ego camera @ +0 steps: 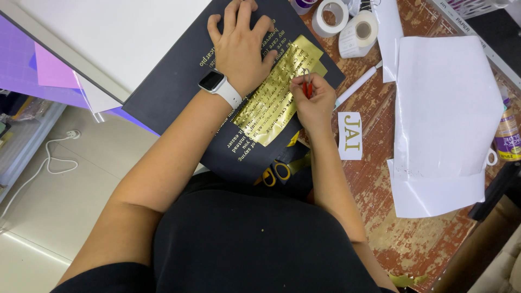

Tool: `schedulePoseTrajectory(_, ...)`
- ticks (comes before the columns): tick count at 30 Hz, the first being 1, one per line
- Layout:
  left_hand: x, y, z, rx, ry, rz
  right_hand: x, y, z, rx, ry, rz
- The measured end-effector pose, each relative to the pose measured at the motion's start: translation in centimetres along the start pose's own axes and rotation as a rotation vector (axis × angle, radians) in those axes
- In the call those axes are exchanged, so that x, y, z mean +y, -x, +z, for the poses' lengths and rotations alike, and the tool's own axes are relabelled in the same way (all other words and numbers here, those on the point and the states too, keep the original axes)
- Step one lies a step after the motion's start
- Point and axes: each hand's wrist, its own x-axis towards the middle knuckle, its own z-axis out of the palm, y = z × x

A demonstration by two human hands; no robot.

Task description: Peeling off excess gold vinyl from a black box lid to reveal a text design.

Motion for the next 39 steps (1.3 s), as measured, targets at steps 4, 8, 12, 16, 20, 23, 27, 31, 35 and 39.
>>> schedulePoseTrajectory(4, 0.2, -0.6, 0.2, 0.038, -0.025, 0.014, 0.2, -0.1, 0.0, 0.004, -0.006, -0.004)
schedulePoseTrajectory(8, 0.2, -2.0, 0.9, 0.057, -0.019, -0.005, 0.2, 0.0, 0.1, 0.006, -0.005, 0.002)
schedulePoseTrajectory(12, 0.3, -3.1, 3.0, 0.041, -0.069, -0.071, 0.2, 0.0, 0.1, 0.007, -0.010, -0.005)
schedulePoseTrajectory(16, 0.6, -3.5, 3.1, -0.008, -0.067, -0.154, 0.1, 0.1, 0.1, 0.007, -0.003, 0.006)
schedulePoseTrajectory(20, 0.3, -3.8, 3.5, 0.001, -0.092, -0.179, -0.1, 0.1, 0.1, 0.000, -0.016, 0.020)
schedulePoseTrajectory(23, 0.1, -3.7, 3.8, 0.008, -0.099, -0.172, -0.1, 0.2, 0.0, -0.001, -0.020, 0.007)
schedulePoseTrajectory(27, -0.1, -3.7, 3.8, 0.029, -0.092, -0.166, 0.1, 0.1, 0.0, 0.006, -0.015, -0.002)
schedulePoseTrajectory(31, -0.7, -3.5, 2.6, 0.045, -0.093, -0.096, 0.1, 0.1, 0.0, -0.006, -0.011, 0.003)
schedulePoseTrajectory(35, -1.7, -3.2, 1.5, 0.016, -0.020, 0.025, 0.1, 0.1, 0.0, 0.004, 0.012, -0.014)
schedulePoseTrajectory(39, -3.5, -2.7, 0.0, -0.120, 0.073, 0.138, 0.1, 0.2, -0.1, 0.004, 0.018, -0.009)
